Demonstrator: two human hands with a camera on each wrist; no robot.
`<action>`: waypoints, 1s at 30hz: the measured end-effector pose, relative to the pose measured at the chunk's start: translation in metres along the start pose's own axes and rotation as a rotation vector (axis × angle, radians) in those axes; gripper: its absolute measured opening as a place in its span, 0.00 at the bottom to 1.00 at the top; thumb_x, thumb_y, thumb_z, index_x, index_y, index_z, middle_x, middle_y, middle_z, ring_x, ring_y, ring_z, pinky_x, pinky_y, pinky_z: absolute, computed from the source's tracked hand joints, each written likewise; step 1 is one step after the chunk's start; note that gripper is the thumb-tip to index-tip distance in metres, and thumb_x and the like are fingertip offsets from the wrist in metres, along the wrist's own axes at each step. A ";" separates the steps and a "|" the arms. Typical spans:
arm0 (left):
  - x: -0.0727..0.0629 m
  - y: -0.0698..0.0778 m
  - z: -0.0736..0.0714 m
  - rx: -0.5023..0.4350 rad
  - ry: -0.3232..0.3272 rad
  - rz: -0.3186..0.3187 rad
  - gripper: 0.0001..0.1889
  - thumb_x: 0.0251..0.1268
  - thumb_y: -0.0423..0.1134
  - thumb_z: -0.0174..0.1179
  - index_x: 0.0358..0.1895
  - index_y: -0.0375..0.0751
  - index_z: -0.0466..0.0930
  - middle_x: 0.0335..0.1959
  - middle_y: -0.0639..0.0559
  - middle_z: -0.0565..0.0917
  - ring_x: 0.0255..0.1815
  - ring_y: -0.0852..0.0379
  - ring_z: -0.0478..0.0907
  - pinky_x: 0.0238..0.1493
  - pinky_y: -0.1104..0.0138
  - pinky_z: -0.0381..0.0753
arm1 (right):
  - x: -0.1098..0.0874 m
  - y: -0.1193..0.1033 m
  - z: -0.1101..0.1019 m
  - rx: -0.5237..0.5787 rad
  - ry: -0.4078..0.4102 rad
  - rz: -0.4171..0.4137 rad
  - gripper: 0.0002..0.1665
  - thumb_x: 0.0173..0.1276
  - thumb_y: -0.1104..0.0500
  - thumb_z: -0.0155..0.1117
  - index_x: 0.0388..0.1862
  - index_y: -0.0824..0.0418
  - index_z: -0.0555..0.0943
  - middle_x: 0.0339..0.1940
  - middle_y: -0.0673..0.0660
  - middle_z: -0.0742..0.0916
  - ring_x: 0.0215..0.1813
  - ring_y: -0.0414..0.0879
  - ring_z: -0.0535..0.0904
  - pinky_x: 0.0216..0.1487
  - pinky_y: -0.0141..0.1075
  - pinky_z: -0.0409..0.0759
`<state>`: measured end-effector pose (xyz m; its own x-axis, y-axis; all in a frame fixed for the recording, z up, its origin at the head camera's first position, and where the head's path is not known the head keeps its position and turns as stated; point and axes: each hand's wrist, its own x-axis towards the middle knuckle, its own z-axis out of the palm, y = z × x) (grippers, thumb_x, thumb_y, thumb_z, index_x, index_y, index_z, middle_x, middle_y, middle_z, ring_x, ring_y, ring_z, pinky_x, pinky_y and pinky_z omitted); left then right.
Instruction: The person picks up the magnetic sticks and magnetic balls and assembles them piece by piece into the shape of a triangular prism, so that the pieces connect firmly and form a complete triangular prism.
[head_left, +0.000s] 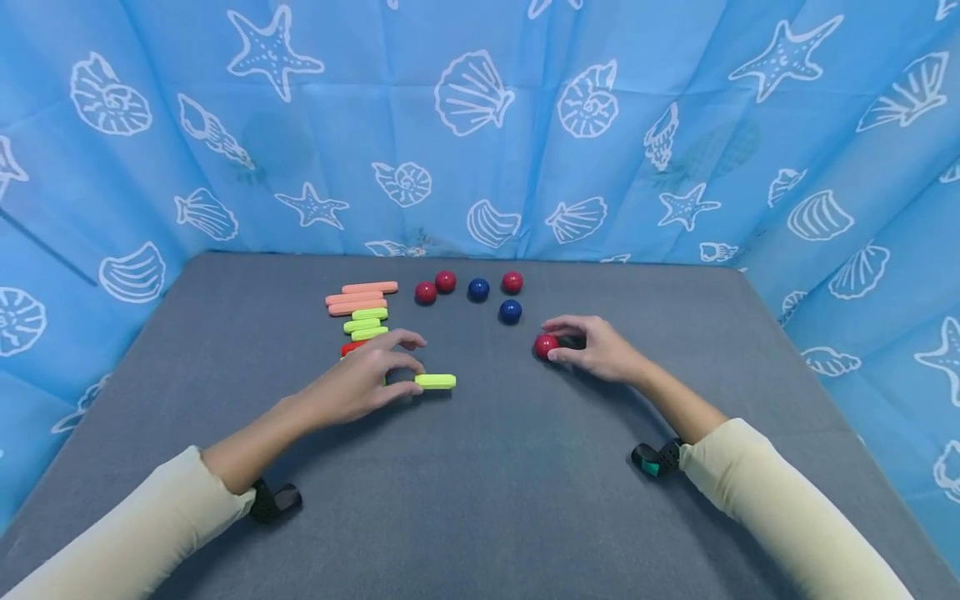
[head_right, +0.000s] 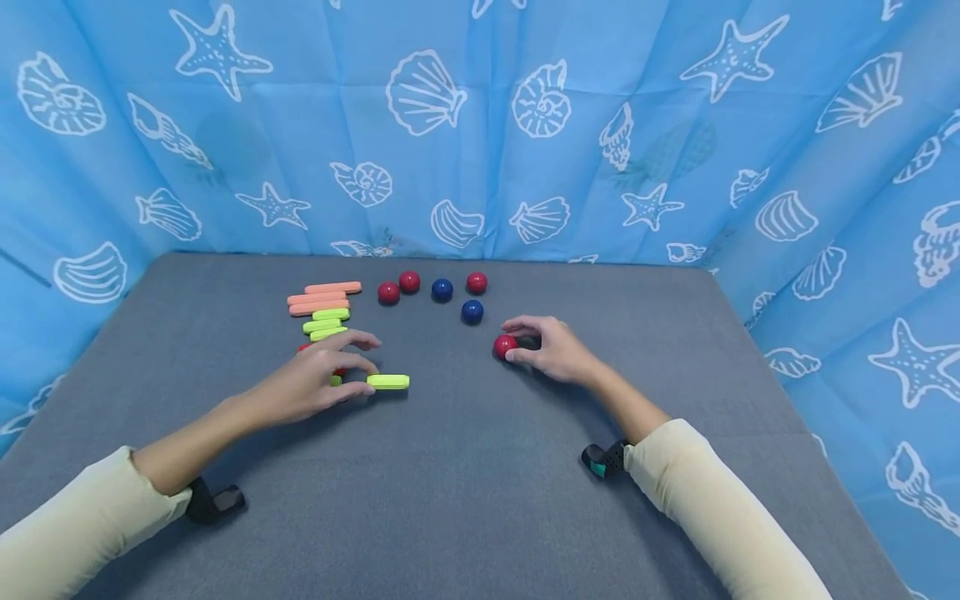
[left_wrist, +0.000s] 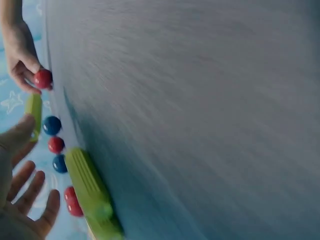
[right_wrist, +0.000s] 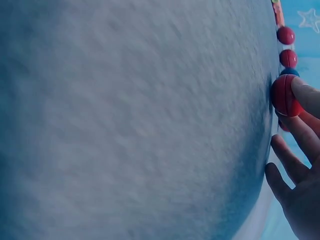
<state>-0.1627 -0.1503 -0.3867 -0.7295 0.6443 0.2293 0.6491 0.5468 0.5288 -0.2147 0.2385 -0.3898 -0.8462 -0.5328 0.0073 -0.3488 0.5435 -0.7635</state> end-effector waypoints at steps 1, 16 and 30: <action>0.006 0.001 0.003 -0.011 -0.003 -0.012 0.13 0.57 0.38 0.74 0.45 0.42 0.88 0.62 0.43 0.76 0.62 0.47 0.73 0.60 0.51 0.76 | -0.001 -0.001 0.002 0.005 -0.008 -0.008 0.29 0.66 0.64 0.69 0.64 0.69 0.75 0.58 0.64 0.84 0.63 0.58 0.77 0.65 0.57 0.69; 0.067 0.006 0.031 -0.059 -0.070 -0.125 0.13 0.62 0.42 0.70 0.49 0.44 0.87 0.63 0.46 0.76 0.64 0.49 0.71 0.66 0.51 0.70 | 0.002 -0.021 0.024 0.013 -0.096 -0.005 0.30 0.66 0.61 0.70 0.65 0.66 0.75 0.59 0.62 0.83 0.63 0.56 0.77 0.64 0.56 0.71; 0.083 0.003 0.034 -0.127 -0.092 -0.133 0.14 0.64 0.45 0.68 0.49 0.43 0.86 0.59 0.48 0.78 0.60 0.50 0.74 0.63 0.52 0.73 | 0.005 -0.022 0.026 0.038 -0.115 -0.032 0.25 0.66 0.61 0.69 0.61 0.66 0.78 0.55 0.60 0.85 0.59 0.54 0.80 0.62 0.53 0.74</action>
<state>-0.2138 -0.0771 -0.3932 -0.7807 0.6200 0.0782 0.5119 0.5626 0.6493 -0.2002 0.2069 -0.3895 -0.7820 -0.6219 -0.0402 -0.3580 0.5010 -0.7879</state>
